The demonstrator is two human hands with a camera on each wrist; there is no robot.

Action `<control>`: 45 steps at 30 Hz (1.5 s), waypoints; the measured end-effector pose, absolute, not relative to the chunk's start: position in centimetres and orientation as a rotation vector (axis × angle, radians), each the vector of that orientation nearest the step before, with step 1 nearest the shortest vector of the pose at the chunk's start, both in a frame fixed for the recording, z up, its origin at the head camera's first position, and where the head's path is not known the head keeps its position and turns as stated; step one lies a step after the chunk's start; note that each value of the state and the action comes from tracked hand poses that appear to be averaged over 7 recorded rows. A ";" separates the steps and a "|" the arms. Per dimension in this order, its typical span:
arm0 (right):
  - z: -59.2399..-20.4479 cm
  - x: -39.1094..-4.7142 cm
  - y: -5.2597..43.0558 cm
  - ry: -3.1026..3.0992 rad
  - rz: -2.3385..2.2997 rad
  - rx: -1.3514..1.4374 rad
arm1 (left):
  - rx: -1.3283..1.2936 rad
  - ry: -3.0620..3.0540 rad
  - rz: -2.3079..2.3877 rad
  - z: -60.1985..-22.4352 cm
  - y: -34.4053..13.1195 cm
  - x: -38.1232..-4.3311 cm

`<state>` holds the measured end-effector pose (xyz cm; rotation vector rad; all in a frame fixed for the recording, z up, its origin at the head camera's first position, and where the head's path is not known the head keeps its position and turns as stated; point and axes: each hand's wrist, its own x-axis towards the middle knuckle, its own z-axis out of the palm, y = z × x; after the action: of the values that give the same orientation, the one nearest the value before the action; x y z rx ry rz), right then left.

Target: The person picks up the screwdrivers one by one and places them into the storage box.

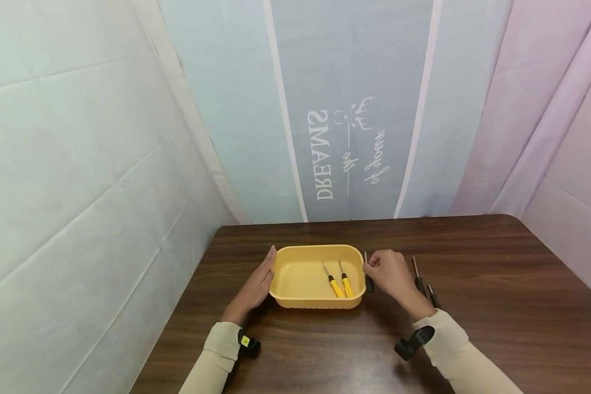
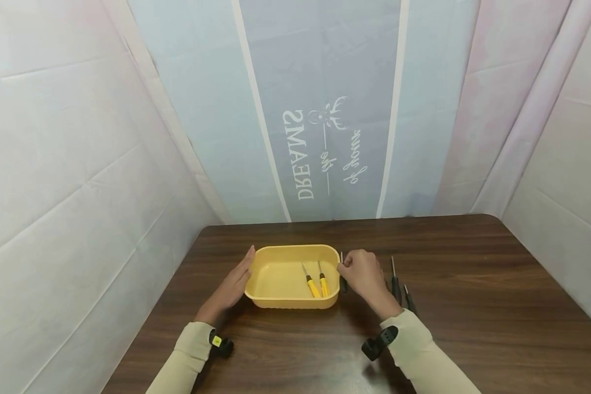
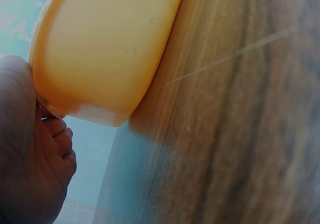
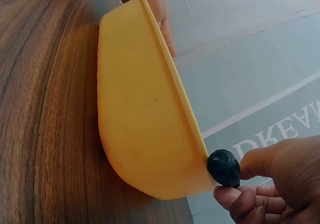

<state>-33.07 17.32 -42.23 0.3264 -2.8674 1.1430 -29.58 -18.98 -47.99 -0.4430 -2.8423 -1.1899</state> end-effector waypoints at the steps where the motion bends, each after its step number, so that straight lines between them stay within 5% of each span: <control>1: -42.2 -33.0 17.3 -2.868 1.146 0.329 | -0.438 -2.844 -1.191 -48.0 -19.0 -29.5; 45: -41.9 -32.3 15.4 -2.826 1.162 0.426 | -0.466 -2.821 -1.203 -48.0 -18.8 -28.7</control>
<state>-32.25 15.42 -41.93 0.4262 -2.8261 1.1619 -28.65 -18.84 -47.97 -0.4662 -2.8205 -1.2033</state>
